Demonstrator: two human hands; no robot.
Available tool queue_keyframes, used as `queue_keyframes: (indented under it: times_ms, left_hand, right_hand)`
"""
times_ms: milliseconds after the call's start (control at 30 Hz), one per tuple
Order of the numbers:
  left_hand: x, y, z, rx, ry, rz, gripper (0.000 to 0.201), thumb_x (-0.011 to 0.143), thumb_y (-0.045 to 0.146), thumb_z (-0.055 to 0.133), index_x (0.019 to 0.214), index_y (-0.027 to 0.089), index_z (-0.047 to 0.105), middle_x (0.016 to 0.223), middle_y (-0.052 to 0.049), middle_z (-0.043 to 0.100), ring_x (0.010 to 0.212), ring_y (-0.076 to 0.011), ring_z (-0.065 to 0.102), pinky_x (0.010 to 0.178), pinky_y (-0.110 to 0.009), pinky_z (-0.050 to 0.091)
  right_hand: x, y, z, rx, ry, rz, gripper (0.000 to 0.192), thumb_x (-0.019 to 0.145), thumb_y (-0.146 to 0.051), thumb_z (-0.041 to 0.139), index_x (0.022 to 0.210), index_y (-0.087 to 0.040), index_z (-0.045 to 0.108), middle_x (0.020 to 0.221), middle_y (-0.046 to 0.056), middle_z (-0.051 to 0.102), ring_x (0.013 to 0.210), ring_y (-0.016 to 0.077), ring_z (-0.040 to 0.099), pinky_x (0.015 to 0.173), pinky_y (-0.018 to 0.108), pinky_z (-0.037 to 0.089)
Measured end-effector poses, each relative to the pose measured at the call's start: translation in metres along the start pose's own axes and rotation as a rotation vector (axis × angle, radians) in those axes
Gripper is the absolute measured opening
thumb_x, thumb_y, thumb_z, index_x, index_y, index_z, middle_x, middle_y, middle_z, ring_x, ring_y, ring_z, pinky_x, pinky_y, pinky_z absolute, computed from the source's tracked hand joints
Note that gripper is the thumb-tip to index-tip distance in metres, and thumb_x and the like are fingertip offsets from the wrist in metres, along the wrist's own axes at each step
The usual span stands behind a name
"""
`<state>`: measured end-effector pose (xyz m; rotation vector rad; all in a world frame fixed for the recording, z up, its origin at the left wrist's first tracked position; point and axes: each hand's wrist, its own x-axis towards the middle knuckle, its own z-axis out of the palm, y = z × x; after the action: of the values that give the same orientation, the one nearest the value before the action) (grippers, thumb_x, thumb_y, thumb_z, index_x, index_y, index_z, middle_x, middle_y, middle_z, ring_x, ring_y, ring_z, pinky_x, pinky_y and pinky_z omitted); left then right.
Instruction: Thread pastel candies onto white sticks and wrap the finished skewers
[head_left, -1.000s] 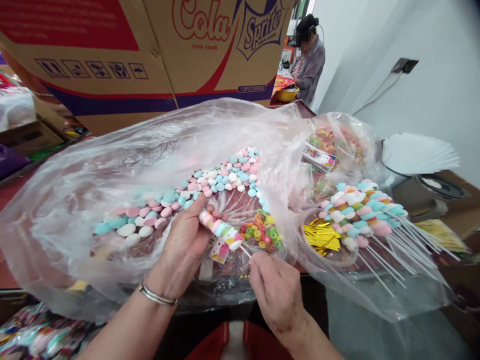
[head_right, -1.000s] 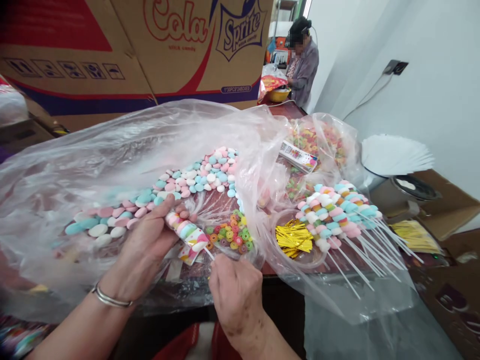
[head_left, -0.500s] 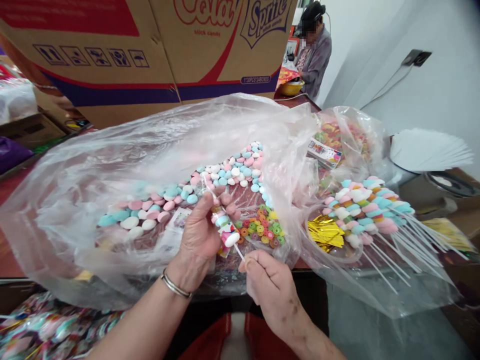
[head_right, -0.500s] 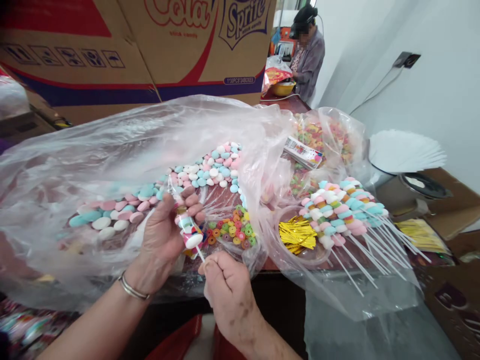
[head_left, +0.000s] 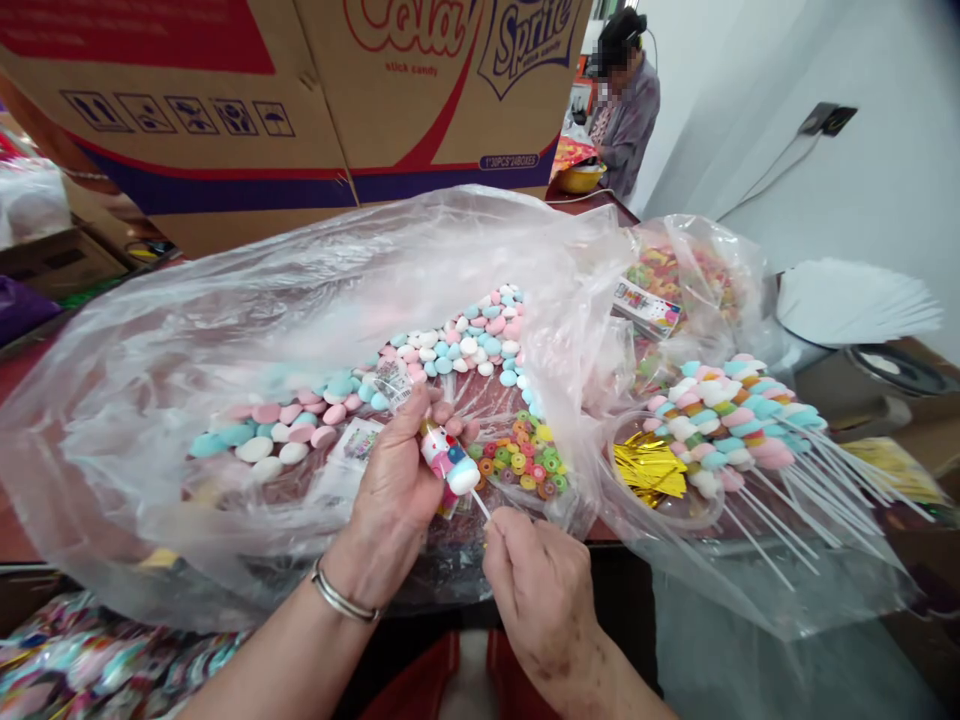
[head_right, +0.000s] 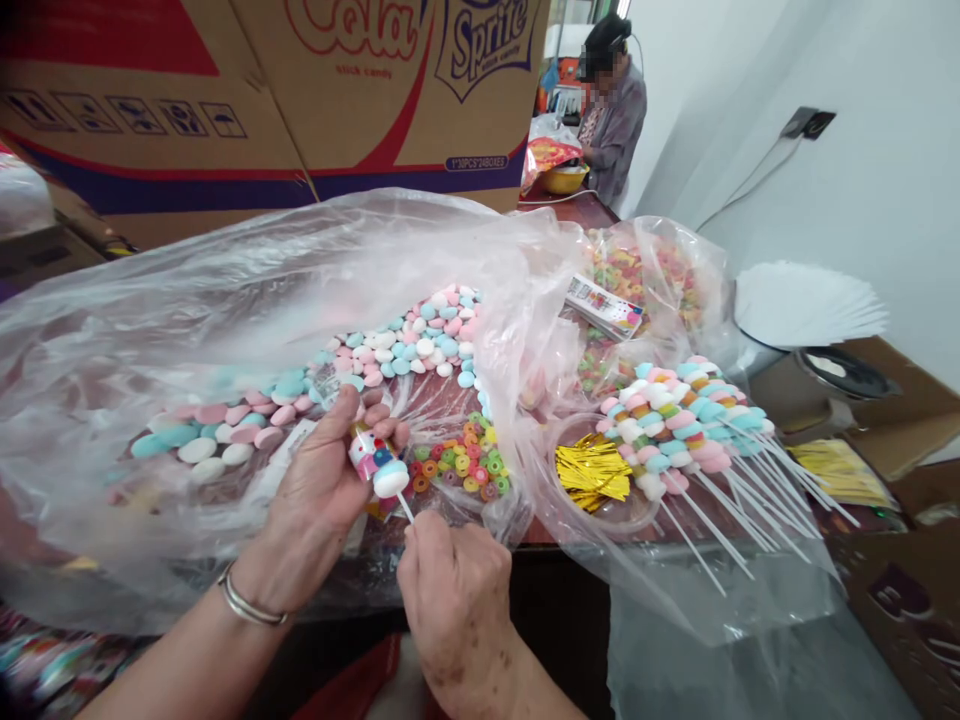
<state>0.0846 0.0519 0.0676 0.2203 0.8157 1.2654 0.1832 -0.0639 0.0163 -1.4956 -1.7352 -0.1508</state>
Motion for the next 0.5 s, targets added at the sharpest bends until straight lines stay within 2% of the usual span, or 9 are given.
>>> queue_keyframes:
  times_ms: [100,200,267,333,433,500]
  left_hand:
    - [-0.002,-0.005,0.000,0.029,-0.019,0.011,0.024,0.095,0.017,0.059,0.072,0.014,0.060,0.058,0.004,0.054,0.044,-0.0075,0.052,0.060,-0.029,0.062]
    - [0.000,-0.009,-0.003,0.067,-0.025,0.051,0.021,0.091,0.020,0.067,0.072,0.014,0.059,0.059,0.004,0.057,0.045,-0.0077,0.053,0.060,-0.028,0.062]
    - [0.001,-0.013,-0.005,0.079,-0.051,0.072,0.021,0.085,0.023,0.074,0.072,0.015,0.059,0.059,0.004,0.057,0.046,-0.0083,0.054,0.057,-0.026,0.060]
    - [-0.001,-0.018,-0.005,0.092,-0.063,0.096,0.025,0.076,0.026,0.082,0.073,0.015,0.060,0.059,0.005,0.059,0.047,-0.0087,0.056,0.055,-0.023,0.058]
    - [-0.006,-0.025,-0.006,0.120,-0.063,0.122,0.035,0.063,0.030,0.091,0.071,0.015,0.061,0.058,0.005,0.060,0.046,-0.0091,0.056,0.054,-0.023,0.058]
    - [-0.009,-0.026,-0.006,0.136,-0.070,0.106,0.038,0.060,0.033,0.093,0.069,0.015,0.061,0.057,0.005,0.061,0.047,-0.0104,0.059,0.057,-0.024,0.059]
  right_hand:
    - [0.002,-0.002,-0.004,0.086,-0.032,0.043,0.029,0.095,-0.013,0.044,0.072,-0.016,0.061,0.051,-0.001,0.055,0.044,0.0122,0.053,0.050,0.027,0.034]
    - [0.003,-0.003,-0.009,0.331,-0.183,0.219,0.029,0.099,-0.017,0.040,0.077,-0.017,0.060,0.051,-0.004,0.052,0.043,0.0094,0.051,0.046,0.021,0.036]
    - [0.003,-0.004,-0.008,0.425,-0.229,0.313,0.029,0.100,-0.019,0.039,0.078,-0.018,0.058,0.051,-0.006,0.051,0.042,0.0081,0.048,0.044,0.018,0.035]
    - [0.004,-0.004,-0.002,0.371,-0.180,0.303,0.030,0.099,-0.019,0.039,0.077,-0.017,0.059,0.052,-0.005,0.053,0.043,0.0087,0.050,0.045,0.019,0.036]
    - [0.005,-0.003,0.011,0.110,-0.006,0.142,0.028,0.096,-0.015,0.042,0.075,-0.016,0.061,0.051,-0.001,0.057,0.043,0.0115,0.053,0.048,0.024,0.036]
    - [0.005,-0.002,0.015,0.023,0.070,0.055,0.027,0.095,-0.013,0.044,0.074,-0.016,0.061,0.051,-0.001,0.057,0.044,0.0125,0.054,0.050,0.025,0.036]
